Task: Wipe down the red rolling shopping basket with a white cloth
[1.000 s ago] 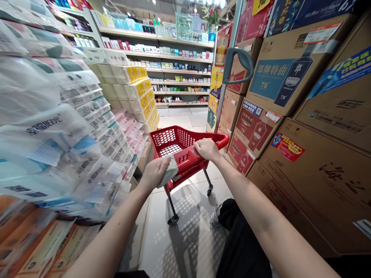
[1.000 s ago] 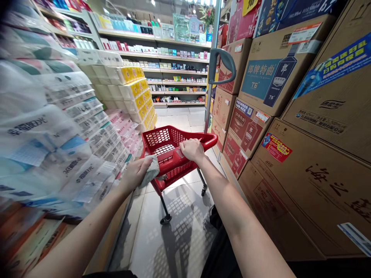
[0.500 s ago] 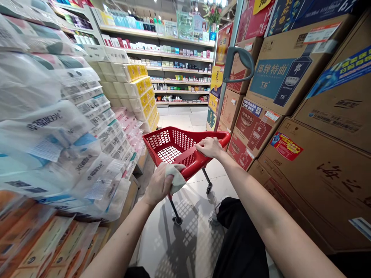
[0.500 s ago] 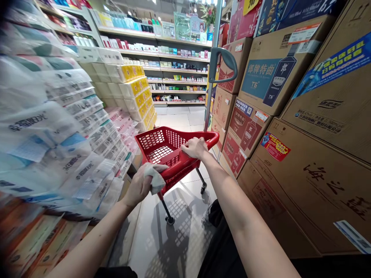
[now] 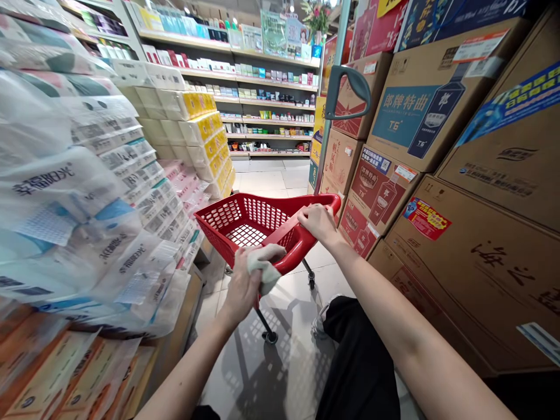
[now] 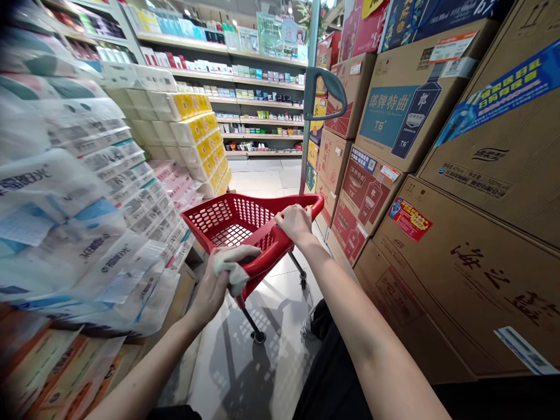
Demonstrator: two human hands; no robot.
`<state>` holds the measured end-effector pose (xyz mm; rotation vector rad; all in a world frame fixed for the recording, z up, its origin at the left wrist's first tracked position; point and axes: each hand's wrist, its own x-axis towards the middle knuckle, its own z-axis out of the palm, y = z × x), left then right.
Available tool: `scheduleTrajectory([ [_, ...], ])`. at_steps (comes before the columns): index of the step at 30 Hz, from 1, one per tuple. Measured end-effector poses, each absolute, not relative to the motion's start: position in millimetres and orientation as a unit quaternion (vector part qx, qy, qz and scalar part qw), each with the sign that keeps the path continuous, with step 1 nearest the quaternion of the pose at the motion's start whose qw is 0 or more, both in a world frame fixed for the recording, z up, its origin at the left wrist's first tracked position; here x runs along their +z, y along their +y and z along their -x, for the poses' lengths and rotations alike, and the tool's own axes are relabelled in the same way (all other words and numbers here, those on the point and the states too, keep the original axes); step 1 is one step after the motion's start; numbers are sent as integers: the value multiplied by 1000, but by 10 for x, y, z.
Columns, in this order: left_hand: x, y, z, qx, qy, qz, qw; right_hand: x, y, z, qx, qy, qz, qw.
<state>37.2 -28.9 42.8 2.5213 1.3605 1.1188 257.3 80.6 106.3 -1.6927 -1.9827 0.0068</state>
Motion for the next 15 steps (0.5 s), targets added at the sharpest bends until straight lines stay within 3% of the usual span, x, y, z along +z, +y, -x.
scheduleTrajectory([
  [6,542,-324,-498,369,375,-849,39,943,710,-2414,20,-695,657,291],
  [12,656,-144,-349,380,397,-819,166,901,775,-2445,40,-718,638,274],
  [15,591,-51,-252,418,432,-780,174,901,797,-2480,42,-719,634,280],
])
